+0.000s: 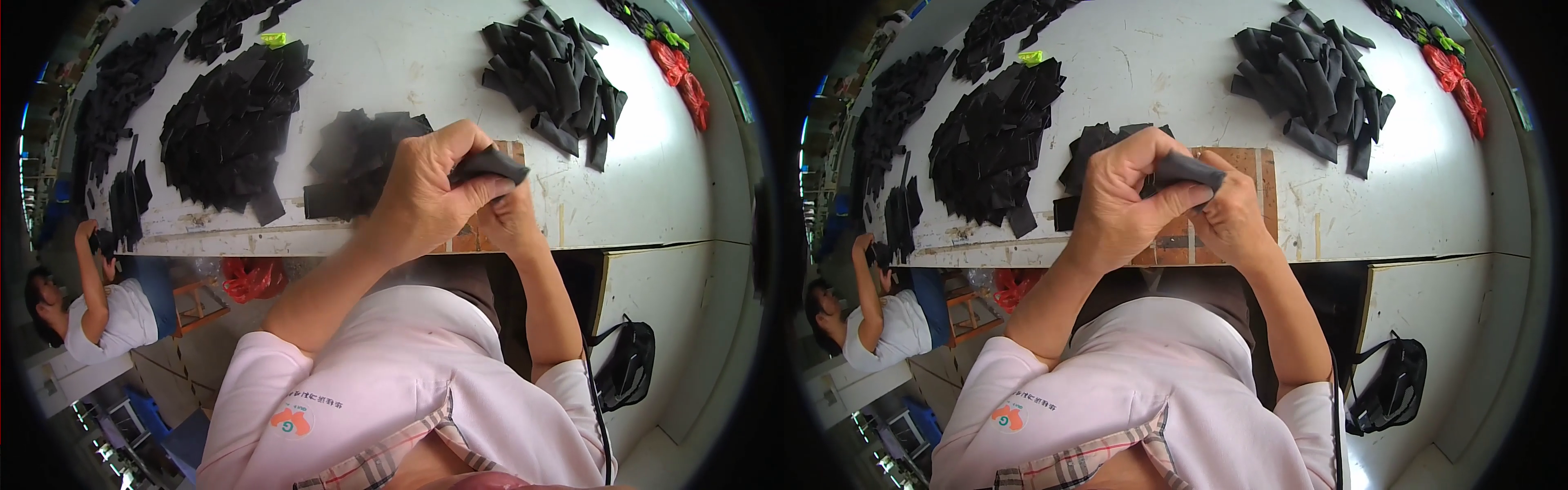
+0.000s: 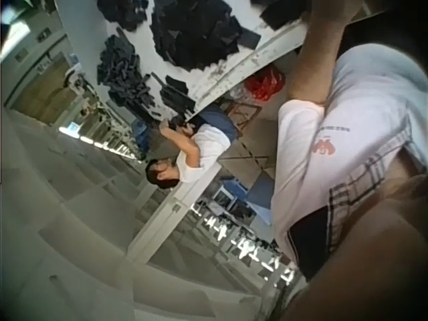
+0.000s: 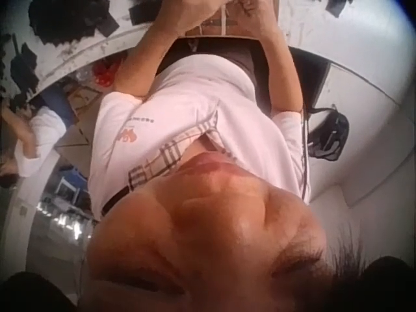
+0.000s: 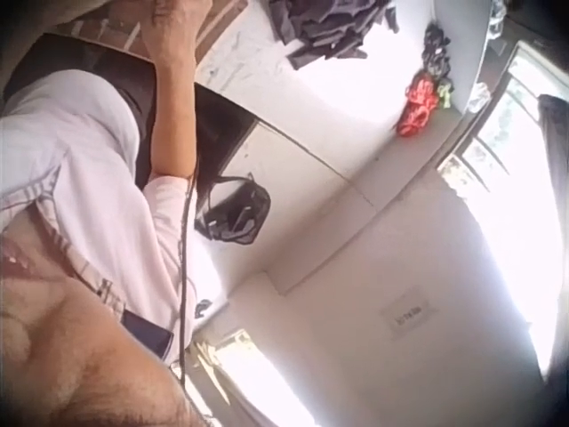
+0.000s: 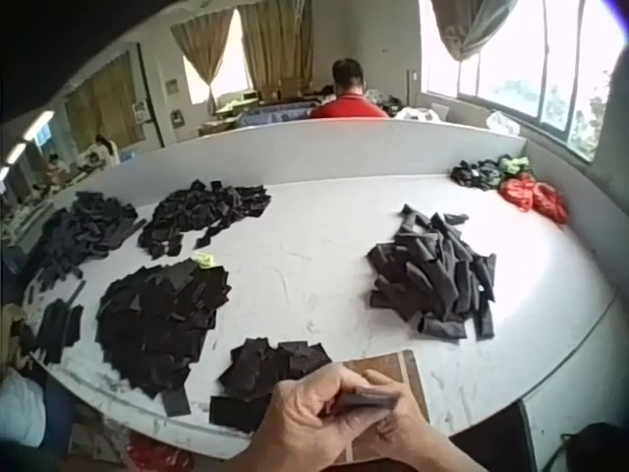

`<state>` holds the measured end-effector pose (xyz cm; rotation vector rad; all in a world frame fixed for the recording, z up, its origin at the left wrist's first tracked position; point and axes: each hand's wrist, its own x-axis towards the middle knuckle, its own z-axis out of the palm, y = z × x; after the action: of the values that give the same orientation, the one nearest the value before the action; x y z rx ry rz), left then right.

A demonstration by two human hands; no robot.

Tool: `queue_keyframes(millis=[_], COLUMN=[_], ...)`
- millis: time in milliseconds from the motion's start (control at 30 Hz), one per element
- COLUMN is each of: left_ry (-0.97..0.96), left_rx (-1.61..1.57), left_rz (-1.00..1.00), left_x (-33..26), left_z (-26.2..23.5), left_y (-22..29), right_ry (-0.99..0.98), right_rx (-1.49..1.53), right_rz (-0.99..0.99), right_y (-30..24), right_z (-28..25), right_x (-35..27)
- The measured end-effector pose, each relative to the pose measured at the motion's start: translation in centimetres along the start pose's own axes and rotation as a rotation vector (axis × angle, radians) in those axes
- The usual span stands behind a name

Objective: The worker is assembling and gluing black rubber or foam components together at a workshop table.

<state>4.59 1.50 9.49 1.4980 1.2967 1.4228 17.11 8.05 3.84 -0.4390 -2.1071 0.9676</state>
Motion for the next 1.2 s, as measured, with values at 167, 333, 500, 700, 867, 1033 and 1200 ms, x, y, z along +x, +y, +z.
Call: queue_keyframes(millis=[167, 333, 500, 700, 867, 1033, 1200], left_ry=[0.242, 0.316, 0.486, 0.426, 0.358, 0.647, 0.474], left_rx=[-0.005, -0.501, -0.762, -0.583, -0.326, 0.454, 0.879], left_rz=[0.034, 0.12, -0.082, -0.06, -0.12, -0.198, -0.687], left_x=[-0.6, -0.6, -1.6, -2.0, -2.5, -4.9, -5.7], left_z=[1.2, 0.1, -1.5, -1.6, -2.7, -7.4, -9.6], left_y=[-1.5, -0.4, -0.5, -0.8, -1.9, -9.8, -14.1], right_ry=[-0.068, -0.165, -0.249, -0.234, -0.249, -0.036, 0.323], right_rx=[0.017, -0.064, -0.199, -0.281, -0.234, 0.864, 0.272], right_rz=[0.067, 0.14, 0.109, 0.1, 0.259, 0.238, 0.38], right_y=[1.4, -1.0, -1.1, -0.9, -1.7, -1.7, -1.7], right_z=[0.9, -1.0, -0.6, 0.0, -0.2, -4.8, -1.9], right_x=[-0.4, 1.5, 1.5, 0.9, 1.2, 7.3, 3.5])
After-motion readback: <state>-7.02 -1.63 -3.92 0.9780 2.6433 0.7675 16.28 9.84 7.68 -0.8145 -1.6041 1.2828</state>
